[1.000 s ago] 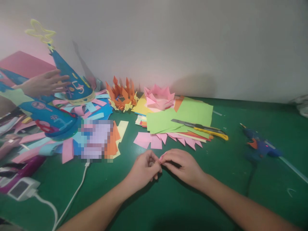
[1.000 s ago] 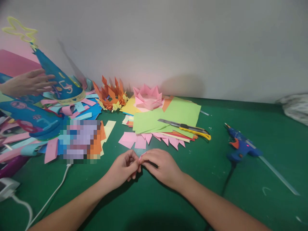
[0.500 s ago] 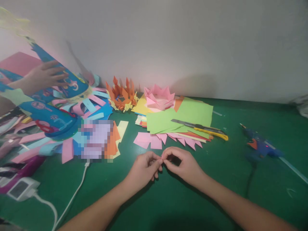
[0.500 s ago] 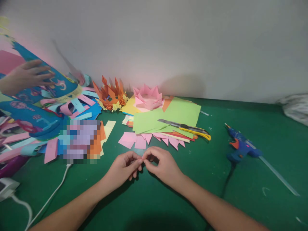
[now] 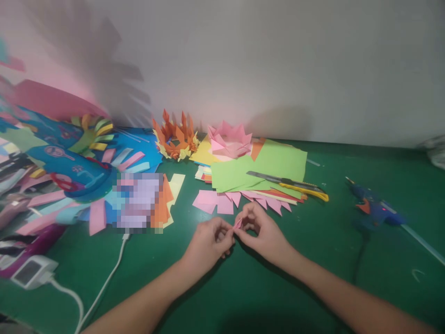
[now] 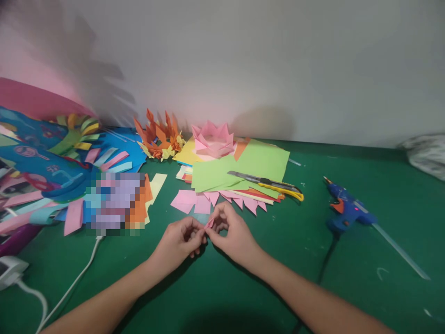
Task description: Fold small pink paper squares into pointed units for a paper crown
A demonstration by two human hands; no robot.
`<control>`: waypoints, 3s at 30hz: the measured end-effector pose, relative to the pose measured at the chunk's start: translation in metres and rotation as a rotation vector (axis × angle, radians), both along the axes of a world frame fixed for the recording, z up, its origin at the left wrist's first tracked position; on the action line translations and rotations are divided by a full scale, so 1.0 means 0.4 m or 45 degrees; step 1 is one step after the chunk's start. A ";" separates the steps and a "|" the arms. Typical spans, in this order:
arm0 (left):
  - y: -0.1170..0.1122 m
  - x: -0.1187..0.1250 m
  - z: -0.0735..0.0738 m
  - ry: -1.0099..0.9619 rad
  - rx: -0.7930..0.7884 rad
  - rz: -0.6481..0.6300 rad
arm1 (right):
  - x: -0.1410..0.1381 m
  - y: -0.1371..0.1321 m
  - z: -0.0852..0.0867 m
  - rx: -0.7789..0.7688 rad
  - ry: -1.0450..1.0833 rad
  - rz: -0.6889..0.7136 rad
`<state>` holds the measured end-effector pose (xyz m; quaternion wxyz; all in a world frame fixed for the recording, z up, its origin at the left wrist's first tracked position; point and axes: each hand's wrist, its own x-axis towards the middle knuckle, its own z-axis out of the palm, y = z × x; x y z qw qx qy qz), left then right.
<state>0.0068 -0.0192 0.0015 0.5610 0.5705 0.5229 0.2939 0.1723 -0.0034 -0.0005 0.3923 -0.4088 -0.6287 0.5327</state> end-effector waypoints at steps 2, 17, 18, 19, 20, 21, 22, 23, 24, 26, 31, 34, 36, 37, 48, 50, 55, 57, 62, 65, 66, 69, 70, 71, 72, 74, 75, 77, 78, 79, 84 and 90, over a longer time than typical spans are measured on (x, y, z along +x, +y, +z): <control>0.002 0.003 0.004 -0.055 -0.057 0.021 | -0.003 0.001 0.005 -0.062 0.056 0.008; 0.003 0.007 0.001 -0.024 -0.075 0.032 | 0.000 0.006 0.019 -0.275 0.197 0.071; 0.002 0.007 0.004 0.023 -0.007 0.028 | 0.001 0.007 0.019 -0.281 0.202 0.066; 0.002 0.007 0.006 0.074 0.084 0.031 | 0.001 0.008 0.020 -0.286 0.202 0.059; 0.001 0.007 0.008 0.109 0.157 0.022 | 0.002 0.008 0.021 -0.288 0.201 0.051; 0.001 0.006 0.009 0.141 0.200 0.015 | 0.003 0.009 0.021 -0.288 0.197 0.047; 0.001 0.005 0.010 0.159 0.224 0.000 | 0.003 0.009 0.021 -0.288 0.192 0.045; 0.000 0.004 0.011 0.171 0.239 -0.013 | 0.004 0.008 0.021 -0.289 0.185 0.049; 0.000 0.002 0.011 0.179 0.246 -0.023 | 0.005 0.008 0.021 -0.293 0.175 0.060; -0.001 -0.001 0.012 0.192 0.252 -0.044 | 0.006 0.008 0.020 -0.297 0.158 0.084; -0.002 -0.003 0.016 0.130 0.177 -0.080 | 0.009 0.014 0.021 -0.266 0.125 0.051; 0.000 0.000 0.020 0.015 0.077 -0.035 | 0.010 0.018 0.022 -0.260 0.135 -0.010; 0.002 0.001 0.022 -0.028 0.040 0.013 | 0.010 0.019 0.023 -0.267 0.151 -0.042; 0.003 0.002 0.021 -0.035 0.033 0.033 | 0.010 0.019 0.023 -0.271 0.156 -0.052; 0.006 0.001 0.013 -0.004 0.044 0.084 | 0.009 0.015 0.026 -0.272 0.165 -0.028; 0.005 0.002 0.016 -0.011 0.028 0.094 | 0.009 0.014 0.028 -0.279 0.166 -0.018; 0.005 0.007 0.019 -0.111 -0.068 0.125 | 0.007 0.014 0.031 -0.283 0.194 -0.012; 0.006 0.008 0.020 -0.140 -0.088 0.130 | 0.007 0.014 0.030 -0.281 0.206 -0.016; 0.006 0.011 0.023 -0.122 -0.069 0.121 | 0.007 0.013 0.029 -0.299 0.252 -0.010; 0.004 0.013 0.023 -0.103 -0.039 0.128 | 0.007 0.012 0.031 -0.317 0.253 -0.006; 0.004 0.013 0.023 -0.102 -0.021 0.136 | 0.007 0.012 0.031 -0.319 0.248 -0.006; 0.003 0.014 0.023 -0.140 -0.007 0.144 | 0.007 0.010 0.032 -0.299 0.224 -0.001; 0.002 0.014 0.024 -0.165 -0.025 0.132 | 0.007 0.009 0.031 -0.286 0.213 0.002; 0.003 0.014 0.024 -0.187 -0.049 0.112 | 0.007 0.008 0.030 -0.274 0.201 0.002; 0.003 0.014 0.025 -0.199 -0.071 0.090 | 0.008 0.008 0.028 -0.261 0.189 -0.007; 0.004 0.013 0.025 -0.198 -0.084 0.060 | 0.011 0.009 0.022 -0.246 0.161 -0.032; 0.005 0.012 0.024 -0.181 -0.076 0.058 | 0.014 0.009 0.020 -0.244 0.147 -0.044; 0.006 0.010 0.020 -0.162 -0.050 0.065 | 0.017 0.011 0.017 -0.257 0.127 -0.044; 0.006 0.008 0.017 -0.159 -0.047 0.063 | 0.018 0.013 0.017 -0.269 0.124 -0.034; 0.006 0.007 0.015 -0.158 -0.043 0.058 | 0.019 0.013 0.018 -0.283 0.126 -0.023; 0.005 0.005 0.013 -0.160 -0.038 0.038 | 0.013 0.014 0.029 -0.336 0.154 -0.028; 0.006 0.016 0.029 -0.329 -0.129 0.035 | 0.017 0.017 0.028 -0.377 0.235 0.013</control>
